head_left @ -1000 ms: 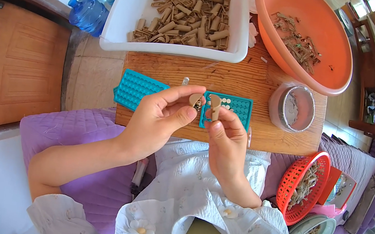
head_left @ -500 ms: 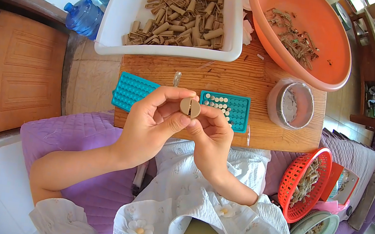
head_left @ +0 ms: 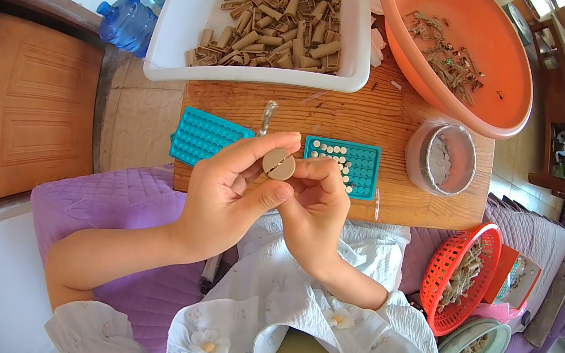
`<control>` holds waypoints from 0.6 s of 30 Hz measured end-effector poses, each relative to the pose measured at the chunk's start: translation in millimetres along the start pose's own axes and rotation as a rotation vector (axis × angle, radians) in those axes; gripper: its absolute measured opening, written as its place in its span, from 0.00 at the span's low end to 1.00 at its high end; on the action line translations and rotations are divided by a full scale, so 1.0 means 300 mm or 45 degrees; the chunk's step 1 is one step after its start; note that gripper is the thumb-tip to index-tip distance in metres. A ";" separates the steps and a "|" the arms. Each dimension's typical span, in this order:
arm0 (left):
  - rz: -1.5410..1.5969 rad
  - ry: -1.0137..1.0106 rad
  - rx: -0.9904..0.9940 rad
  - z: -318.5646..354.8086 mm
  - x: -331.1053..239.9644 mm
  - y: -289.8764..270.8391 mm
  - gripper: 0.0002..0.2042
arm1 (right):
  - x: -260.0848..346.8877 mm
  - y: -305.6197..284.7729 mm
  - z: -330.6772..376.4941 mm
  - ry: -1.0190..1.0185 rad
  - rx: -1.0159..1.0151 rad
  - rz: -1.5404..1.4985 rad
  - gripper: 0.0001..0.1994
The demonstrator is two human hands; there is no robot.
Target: The person assembles small white and black components into wooden frames using an applicator stick.
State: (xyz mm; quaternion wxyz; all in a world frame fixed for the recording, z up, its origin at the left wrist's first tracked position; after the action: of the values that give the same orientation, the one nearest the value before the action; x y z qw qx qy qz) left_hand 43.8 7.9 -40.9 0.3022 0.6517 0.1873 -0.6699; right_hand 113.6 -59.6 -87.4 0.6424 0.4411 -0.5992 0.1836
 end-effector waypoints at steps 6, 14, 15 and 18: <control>-0.621 0.286 -0.060 -0.020 -0.093 -0.007 0.16 | 0.031 0.064 -0.060 -0.131 0.070 0.092 0.11; -0.867 0.536 -0.046 -0.027 -0.144 0.002 0.16 | 0.072 0.161 -0.051 -0.389 0.182 0.332 0.06; -0.872 0.520 -0.039 -0.029 -0.137 -0.004 0.16 | 0.060 0.164 -0.052 -0.365 0.175 0.307 0.05; -0.838 0.427 -0.027 -0.035 -0.121 -0.014 0.16 | 0.037 0.167 -0.054 -0.284 0.164 0.265 0.05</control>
State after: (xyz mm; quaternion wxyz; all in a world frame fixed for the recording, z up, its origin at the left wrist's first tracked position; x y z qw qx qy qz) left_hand 47.8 23.7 -6.4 0.0424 0.6541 0.4409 -0.6132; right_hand 87.6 -22.7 -57.8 0.5198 0.4345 -0.6963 0.2372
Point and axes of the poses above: each hand's wrist, its own z-axis away from the middle knuckle, its own y-axis out of the palm, x = y × z, the point moved 8 cm from there along -z, towards the middle knuckle, and after that the axes turned 5 degrees about -y, right-handed, at the moved point
